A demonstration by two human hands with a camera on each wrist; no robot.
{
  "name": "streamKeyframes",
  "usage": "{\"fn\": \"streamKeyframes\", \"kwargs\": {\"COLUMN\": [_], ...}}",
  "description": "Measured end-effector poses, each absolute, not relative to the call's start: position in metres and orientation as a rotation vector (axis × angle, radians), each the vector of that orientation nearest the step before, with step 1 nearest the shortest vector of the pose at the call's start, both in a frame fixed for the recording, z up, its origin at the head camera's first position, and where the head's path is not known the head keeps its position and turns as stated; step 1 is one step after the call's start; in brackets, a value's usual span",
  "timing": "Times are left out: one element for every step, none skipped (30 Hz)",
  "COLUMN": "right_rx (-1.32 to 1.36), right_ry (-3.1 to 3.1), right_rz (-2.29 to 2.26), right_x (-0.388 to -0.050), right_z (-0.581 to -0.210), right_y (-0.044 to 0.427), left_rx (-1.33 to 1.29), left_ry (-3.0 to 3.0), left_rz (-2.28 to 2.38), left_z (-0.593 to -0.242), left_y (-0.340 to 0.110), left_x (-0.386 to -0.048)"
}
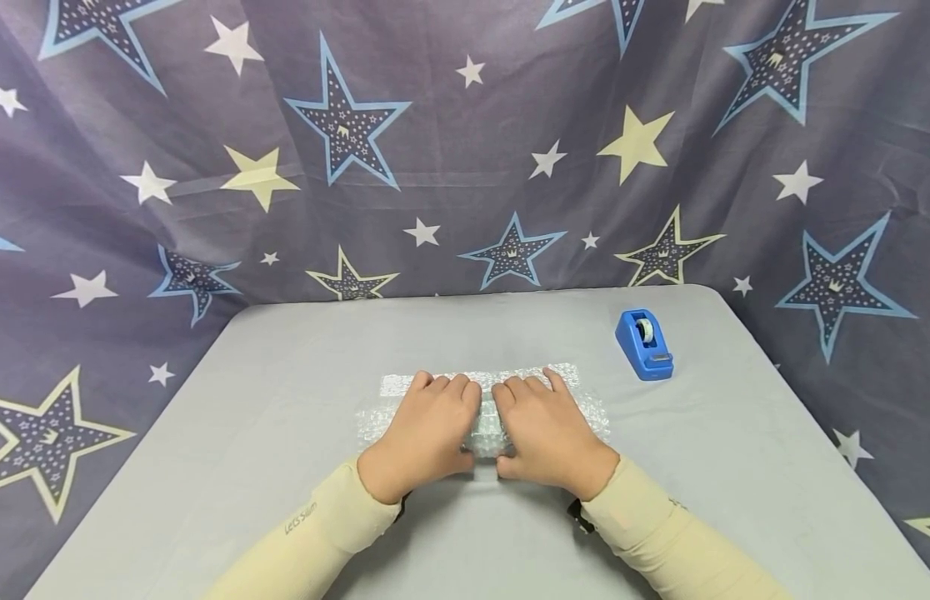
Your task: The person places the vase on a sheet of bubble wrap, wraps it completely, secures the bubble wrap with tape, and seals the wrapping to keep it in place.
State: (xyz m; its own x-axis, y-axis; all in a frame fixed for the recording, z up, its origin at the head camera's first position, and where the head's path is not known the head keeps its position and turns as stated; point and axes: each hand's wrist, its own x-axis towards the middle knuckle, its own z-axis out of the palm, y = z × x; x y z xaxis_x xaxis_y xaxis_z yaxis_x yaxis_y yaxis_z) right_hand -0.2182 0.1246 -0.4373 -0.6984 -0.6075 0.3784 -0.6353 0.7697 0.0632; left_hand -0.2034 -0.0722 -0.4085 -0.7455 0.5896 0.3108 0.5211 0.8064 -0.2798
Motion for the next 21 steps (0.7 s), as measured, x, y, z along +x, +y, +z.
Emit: {"fn": "streamKeyframes", "kwargs": {"right_rx": [0.946, 0.943, 0.940, 0.938, 0.935, 0.932, 0.929, 0.924, 0.921, 0.919, 0.918, 0.917, 0.917, 0.917, 0.918, 0.919, 0.920, 0.920, 0.921, 0.922, 0.923], "right_ry": [-2.586, -2.586, -2.586, -2.587, -2.587, -2.587, -2.587, -2.586, -2.585, -2.584, -2.581, -2.579, -2.578, -2.577, -2.576, -2.575, -2.575, -2.576, -2.576, -2.577, -2.578], "right_rz": [0.099, 0.097, 0.094, 0.091, 0.088, 0.086, 0.086, 0.086, 0.088, 0.090, 0.092, 0.094, 0.097, 0.099, 0.100, 0.103, 0.104, 0.106, 0.108, 0.111, 0.113], "right_x": [-0.2180, -0.2179, -0.2178, -0.2177, -0.2177, -0.2177, -0.2178, -0.2179, -0.2179, -0.2180, -0.2181, -0.2182, -0.2182, -0.2181, -0.2181, -0.2181, -0.2180, -0.2180, -0.2180, -0.2180, -0.2180], "right_z": [-0.4371, -0.4369, -0.4368, -0.4368, -0.4370, -0.4371, -0.4372, -0.4373, -0.4373, -0.4374, -0.4373, -0.4371, -0.4369, -0.4367, -0.4365, -0.4363, -0.4361, -0.4359, -0.4357, -0.4355, -0.4353], "right_y": [0.1247, 0.1248, 0.1249, 0.1249, 0.1249, 0.1249, 0.1248, 0.1248, 0.1247, 0.1246, 0.1245, 0.1244, 0.1244, 0.1243, 0.1243, 0.1242, 0.1243, 0.1243, 0.1243, 0.1243, 0.1243], "left_rx": [-0.839, -0.840, -0.842, -0.842, -0.843, -0.843, -0.844, -0.845, -0.845, -0.847, -0.848, -0.849, -0.850, -0.851, -0.852, -0.852, -0.852, -0.852, -0.853, -0.853, -0.853], "left_ry": [-2.604, -2.600, -2.600, -2.603, -2.606, -2.608, -2.610, -2.613, -2.617, -2.618, -2.620, -2.622, -2.622, -2.624, -2.623, -2.623, -2.621, -2.619, -2.616, -2.612, -2.608], "left_rz": [0.241, 0.235, 0.230, 0.225, 0.221, 0.217, 0.212, 0.207, 0.202, 0.196, 0.190, 0.185, 0.180, 0.175, 0.170, 0.166, 0.162, 0.159, 0.154, 0.150, 0.146], "left_z": [-0.4084, -0.4083, -0.4082, -0.4083, -0.4082, -0.4081, -0.4079, -0.4077, -0.4074, -0.4070, -0.4067, -0.4063, -0.4059, -0.4056, -0.4054, -0.4056, -0.4056, -0.4056, -0.4058, -0.4063, -0.4072], "left_y": [-0.0724, -0.0726, -0.0727, -0.0729, -0.0730, -0.0731, -0.0732, -0.0734, -0.0737, -0.0740, -0.0744, -0.0747, -0.0751, -0.0754, -0.0757, -0.0759, -0.0762, -0.0764, -0.0766, -0.0768, -0.0770], "left_x": [-0.2036, -0.2038, -0.2041, -0.2043, -0.2045, -0.2048, -0.2051, -0.2053, -0.2055, -0.2055, -0.2056, -0.2056, -0.2055, -0.2055, -0.2056, -0.2059, -0.2062, -0.2063, -0.2066, -0.2071, -0.2078]}}
